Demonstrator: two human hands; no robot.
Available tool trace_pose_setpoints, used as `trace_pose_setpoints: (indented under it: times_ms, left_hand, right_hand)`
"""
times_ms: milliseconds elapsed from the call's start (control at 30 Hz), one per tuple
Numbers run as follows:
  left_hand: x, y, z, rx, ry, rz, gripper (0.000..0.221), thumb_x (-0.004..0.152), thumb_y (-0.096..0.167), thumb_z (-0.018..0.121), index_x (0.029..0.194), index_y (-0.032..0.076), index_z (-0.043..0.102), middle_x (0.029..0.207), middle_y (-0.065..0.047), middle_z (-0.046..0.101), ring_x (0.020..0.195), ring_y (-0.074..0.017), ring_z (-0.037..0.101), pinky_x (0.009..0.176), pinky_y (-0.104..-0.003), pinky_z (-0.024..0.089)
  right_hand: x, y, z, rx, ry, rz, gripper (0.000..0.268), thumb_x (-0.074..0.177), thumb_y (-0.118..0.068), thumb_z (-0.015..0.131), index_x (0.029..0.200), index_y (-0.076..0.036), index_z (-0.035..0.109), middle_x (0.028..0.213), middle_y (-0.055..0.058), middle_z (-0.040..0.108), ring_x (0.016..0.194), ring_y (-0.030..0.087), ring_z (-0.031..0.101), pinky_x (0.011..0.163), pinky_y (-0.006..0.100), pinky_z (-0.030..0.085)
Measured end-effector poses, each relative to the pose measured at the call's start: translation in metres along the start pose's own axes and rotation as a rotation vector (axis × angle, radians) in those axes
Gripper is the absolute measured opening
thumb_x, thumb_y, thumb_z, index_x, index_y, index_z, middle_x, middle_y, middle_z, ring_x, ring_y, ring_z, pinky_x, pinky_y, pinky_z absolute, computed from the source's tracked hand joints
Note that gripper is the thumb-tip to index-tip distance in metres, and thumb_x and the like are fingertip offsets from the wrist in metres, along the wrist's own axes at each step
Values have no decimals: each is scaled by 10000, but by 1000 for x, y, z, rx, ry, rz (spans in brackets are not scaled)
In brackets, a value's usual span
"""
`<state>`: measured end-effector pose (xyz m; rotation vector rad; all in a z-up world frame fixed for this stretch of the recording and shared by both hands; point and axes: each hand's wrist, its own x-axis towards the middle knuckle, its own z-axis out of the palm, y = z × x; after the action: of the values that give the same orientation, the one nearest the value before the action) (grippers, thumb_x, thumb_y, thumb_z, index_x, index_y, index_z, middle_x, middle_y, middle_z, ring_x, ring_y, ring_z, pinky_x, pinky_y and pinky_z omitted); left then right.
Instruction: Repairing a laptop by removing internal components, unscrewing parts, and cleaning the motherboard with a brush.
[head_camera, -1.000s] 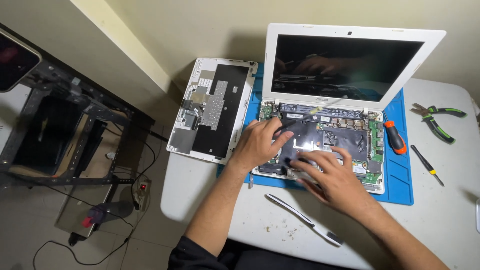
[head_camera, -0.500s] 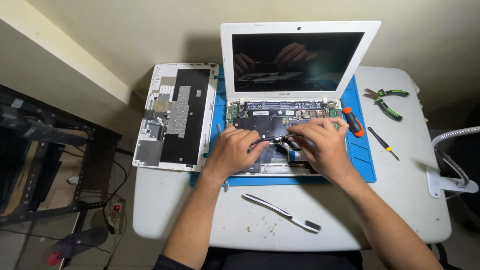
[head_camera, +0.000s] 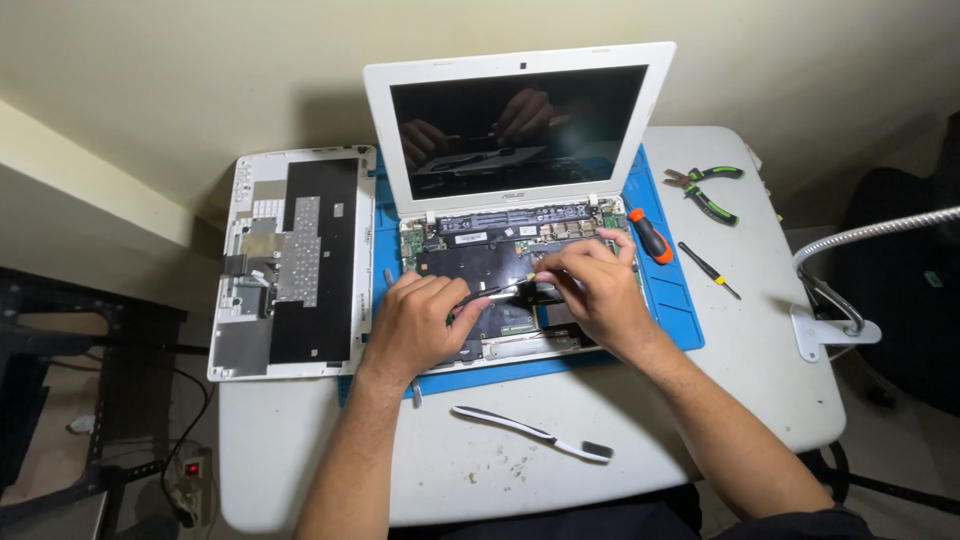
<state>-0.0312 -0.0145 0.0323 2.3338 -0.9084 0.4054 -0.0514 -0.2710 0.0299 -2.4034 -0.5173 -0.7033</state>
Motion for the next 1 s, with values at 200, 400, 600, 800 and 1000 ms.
trace_pose_setpoints:
  times_ms: [200, 400, 600, 800, 1000]
  left_hand:
    - [-1, 0, 4, -1, -34, -1, 371, 987, 399, 653, 715, 148, 624, 511, -25, 550, 539, -222, 631, 636, -327, 515]
    - [-4, -6, 5, 1, -55, -53, 367, 979, 402, 668, 721, 142, 647, 505, -23, 555, 529, -216, 624, 633, -327, 511]
    - [0, -6, 2, 16, -77, -79, 364, 981, 387, 672, 706, 152, 633, 507, -21, 571, 526, -203, 628, 636, -318, 513]
    - [-3, -15, 2, 27, -25, -103, 379, 984, 406, 675, 707, 160, 595, 511, -14, 542, 537, -201, 629, 648, -318, 523]
    - [-6, -30, -4, -7, 228, -90, 399, 990, 370, 689, 669, 160, 580, 480, 19, 499, 465, -188, 559, 567, -294, 482]
  right_hand:
    - [-3, 12, -4, 84, 57, 165, 110, 996, -254, 716, 905, -193, 724, 847, -42, 769, 887, 189, 717, 1070, 429, 374]
    - [4, 55, -38, 62, 144, 383, 78, 995, -202, 785, 958, -152, 738, 842, 35, 752, 872, 278, 729, 940, 427, 491]
    - [12, 107, -55, -335, -60, 507, 45, 934, -191, 827, 953, -180, 788, 940, 26, 710, 847, 263, 709, 876, 432, 490]
    - [27, 126, -48, -407, -233, 599, 32, 933, -163, 806, 964, -156, 807, 855, 65, 755, 826, 292, 738, 887, 460, 434]
    - [20, 140, -42, -395, -291, 562, 102, 938, -123, 782, 1031, -162, 798, 902, 89, 779, 915, 338, 734, 1007, 532, 314]
